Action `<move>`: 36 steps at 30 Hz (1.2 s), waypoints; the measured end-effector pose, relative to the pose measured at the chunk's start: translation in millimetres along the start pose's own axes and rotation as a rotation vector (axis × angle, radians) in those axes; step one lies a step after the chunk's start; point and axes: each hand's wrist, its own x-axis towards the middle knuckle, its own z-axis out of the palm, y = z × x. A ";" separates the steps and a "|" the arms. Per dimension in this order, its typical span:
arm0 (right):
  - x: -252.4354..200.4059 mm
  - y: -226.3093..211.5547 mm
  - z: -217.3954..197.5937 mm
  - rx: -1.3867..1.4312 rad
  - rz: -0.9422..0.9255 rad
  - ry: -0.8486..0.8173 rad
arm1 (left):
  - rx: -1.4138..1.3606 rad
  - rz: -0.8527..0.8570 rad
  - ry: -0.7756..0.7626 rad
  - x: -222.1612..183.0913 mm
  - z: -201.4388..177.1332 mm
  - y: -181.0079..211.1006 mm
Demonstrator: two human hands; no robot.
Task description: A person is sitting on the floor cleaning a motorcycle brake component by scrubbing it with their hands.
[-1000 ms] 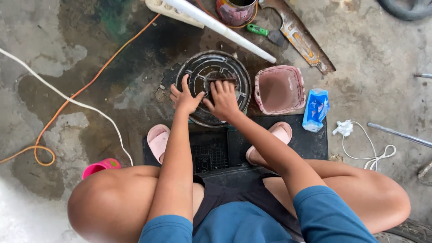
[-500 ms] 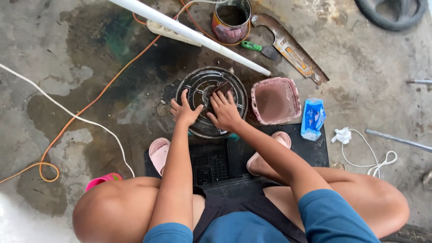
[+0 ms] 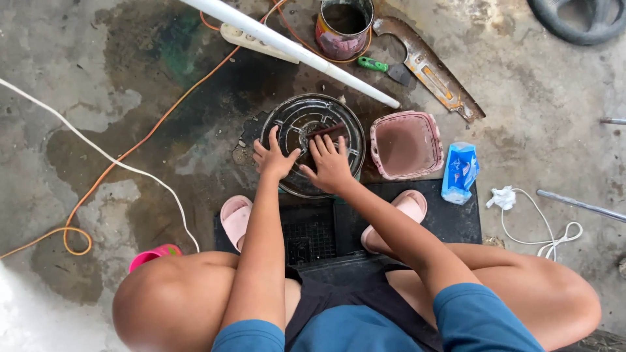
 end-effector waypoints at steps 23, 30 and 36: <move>12.1 -5.8 -0.9 -0.079 0.214 -0.196 | -0.002 0.007 0.013 4.0 0.7 0.6; 15.4 4.8 -5.9 -0.039 0.221 -0.226 | 0.017 0.010 0.006 8.2 4.1 -1.5; -13.6 -29.8 0.7 -0.083 0.182 -0.240 | 0.020 -0.001 -0.005 3.0 2.2 -1.2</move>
